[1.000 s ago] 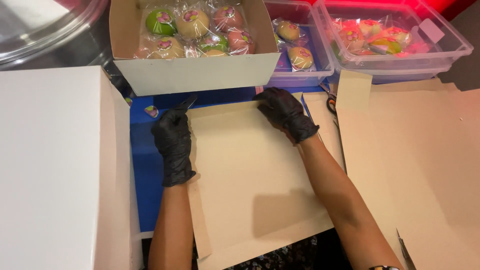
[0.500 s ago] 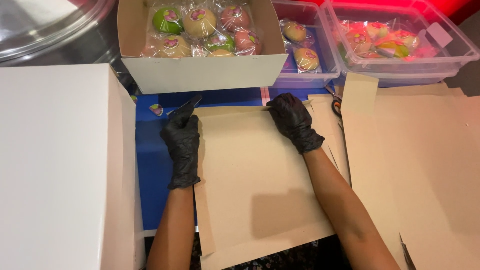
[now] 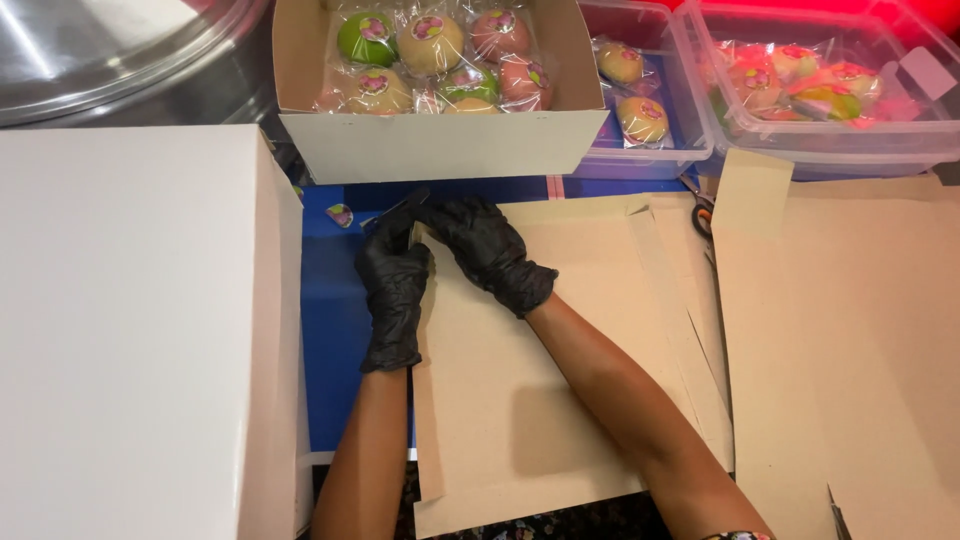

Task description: Assembling cardboard boxes by folding and stapling, then filling them with individually wrapped pastries.

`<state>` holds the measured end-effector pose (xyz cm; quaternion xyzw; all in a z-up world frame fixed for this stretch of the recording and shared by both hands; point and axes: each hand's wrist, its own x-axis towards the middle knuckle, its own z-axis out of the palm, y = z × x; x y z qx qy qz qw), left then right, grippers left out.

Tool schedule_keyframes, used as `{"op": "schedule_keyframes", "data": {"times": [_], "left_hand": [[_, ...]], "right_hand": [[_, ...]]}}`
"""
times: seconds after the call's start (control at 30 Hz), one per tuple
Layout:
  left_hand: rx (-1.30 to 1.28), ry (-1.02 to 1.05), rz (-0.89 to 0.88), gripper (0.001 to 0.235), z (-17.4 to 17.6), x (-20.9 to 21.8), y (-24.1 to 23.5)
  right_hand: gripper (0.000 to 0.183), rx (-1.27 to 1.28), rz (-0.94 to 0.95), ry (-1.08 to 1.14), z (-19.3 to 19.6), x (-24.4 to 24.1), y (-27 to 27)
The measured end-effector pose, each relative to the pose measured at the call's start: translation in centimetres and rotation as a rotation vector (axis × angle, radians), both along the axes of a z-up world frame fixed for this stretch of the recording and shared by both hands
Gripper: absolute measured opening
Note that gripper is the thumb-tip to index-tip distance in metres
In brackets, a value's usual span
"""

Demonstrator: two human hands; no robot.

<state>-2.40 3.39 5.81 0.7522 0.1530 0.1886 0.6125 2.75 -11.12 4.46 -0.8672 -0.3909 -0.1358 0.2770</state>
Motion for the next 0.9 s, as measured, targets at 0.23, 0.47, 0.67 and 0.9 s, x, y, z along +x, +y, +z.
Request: {"op": "schedule_keyframes", "data": {"times": [0.23,0.47,0.67,0.9], "left_hand": [[-0.023,0.187,0.052,0.042,-4.8,1.5,1.8],[0.087,0.055,0.049,0.033,0.1,-1.2,0.0],[-0.107,-0.078,-0.021,0.033,3.4,-1.8,-0.8],[0.238,0.063,0.049,0.028,-1.0,0.5,2.2]], "right_hand": [[0.030,0.096,0.038,0.112,4.2,-2.6,0.6],[0.026,0.407,0.057,0.498,8.5,-5.1,0.8],[0.024,0.112,-0.191,0.207,5.6,-0.6,-8.4],[0.043,-0.209,-0.418,-0.208,1.8,1.2,-18.8]]}}
